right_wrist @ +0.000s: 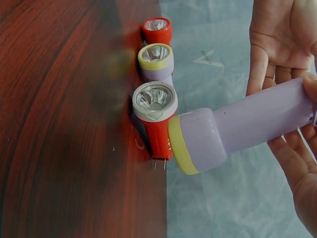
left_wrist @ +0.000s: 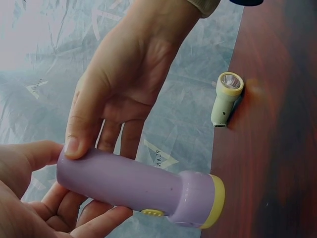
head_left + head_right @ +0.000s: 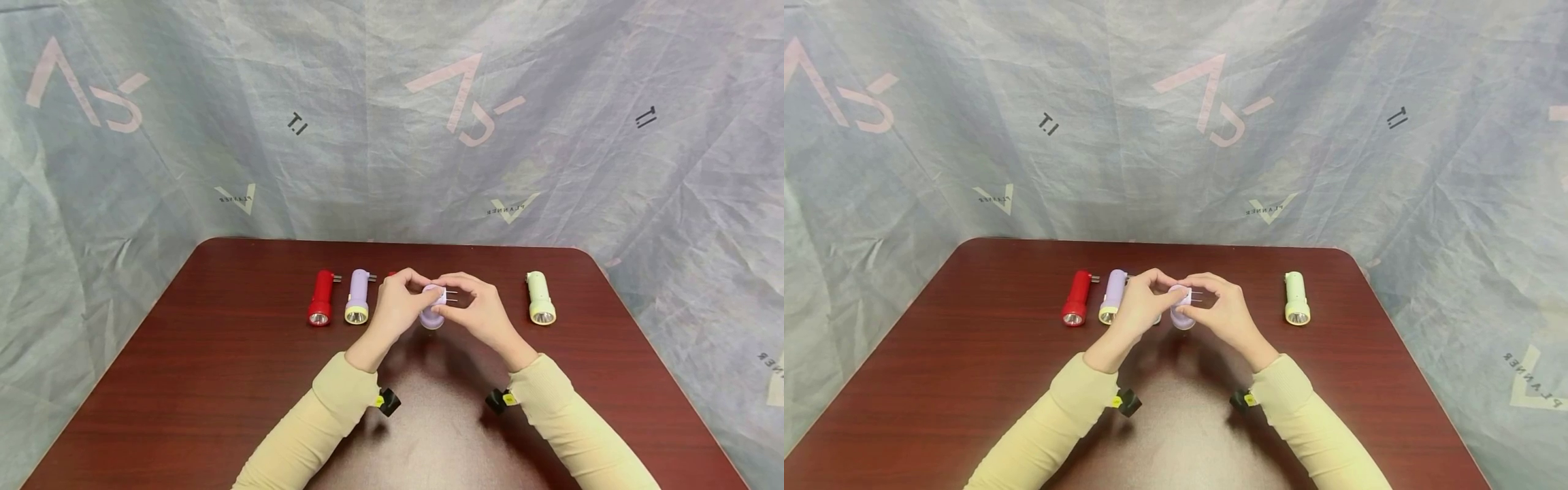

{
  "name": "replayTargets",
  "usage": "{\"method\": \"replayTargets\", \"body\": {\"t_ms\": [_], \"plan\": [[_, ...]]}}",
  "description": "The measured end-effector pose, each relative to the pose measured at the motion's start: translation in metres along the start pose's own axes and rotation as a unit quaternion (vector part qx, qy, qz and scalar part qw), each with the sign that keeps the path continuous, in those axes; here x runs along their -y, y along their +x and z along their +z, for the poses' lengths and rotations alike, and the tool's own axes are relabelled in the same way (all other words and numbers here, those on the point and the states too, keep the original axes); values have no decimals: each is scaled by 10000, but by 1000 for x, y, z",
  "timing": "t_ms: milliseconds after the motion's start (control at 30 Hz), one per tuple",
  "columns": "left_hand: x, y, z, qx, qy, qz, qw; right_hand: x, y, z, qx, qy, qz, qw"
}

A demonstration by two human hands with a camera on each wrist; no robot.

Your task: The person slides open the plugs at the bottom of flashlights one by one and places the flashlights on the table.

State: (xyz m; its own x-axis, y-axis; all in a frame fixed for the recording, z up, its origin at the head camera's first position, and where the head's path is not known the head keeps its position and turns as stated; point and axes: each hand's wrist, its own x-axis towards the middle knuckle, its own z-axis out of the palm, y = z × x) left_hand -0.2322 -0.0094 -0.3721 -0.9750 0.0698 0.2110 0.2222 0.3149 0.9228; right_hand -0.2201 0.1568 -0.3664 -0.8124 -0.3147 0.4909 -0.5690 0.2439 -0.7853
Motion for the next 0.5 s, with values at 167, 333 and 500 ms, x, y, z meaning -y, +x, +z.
{"method": "replayTargets", "body": {"t_ms": [167, 333, 500], "plan": [[1, 0, 0, 50, -139, -75, 9999, 1, 0, -1, 46, -4, 21, 10000], [2, 1, -2, 184, -328, -258, 9990, 0, 0, -1, 81, 3, -19, 10000], [3, 3, -5, 347, -539, -261, 9976, 1, 0, -2, 16, -112, -40, 9999]]}}
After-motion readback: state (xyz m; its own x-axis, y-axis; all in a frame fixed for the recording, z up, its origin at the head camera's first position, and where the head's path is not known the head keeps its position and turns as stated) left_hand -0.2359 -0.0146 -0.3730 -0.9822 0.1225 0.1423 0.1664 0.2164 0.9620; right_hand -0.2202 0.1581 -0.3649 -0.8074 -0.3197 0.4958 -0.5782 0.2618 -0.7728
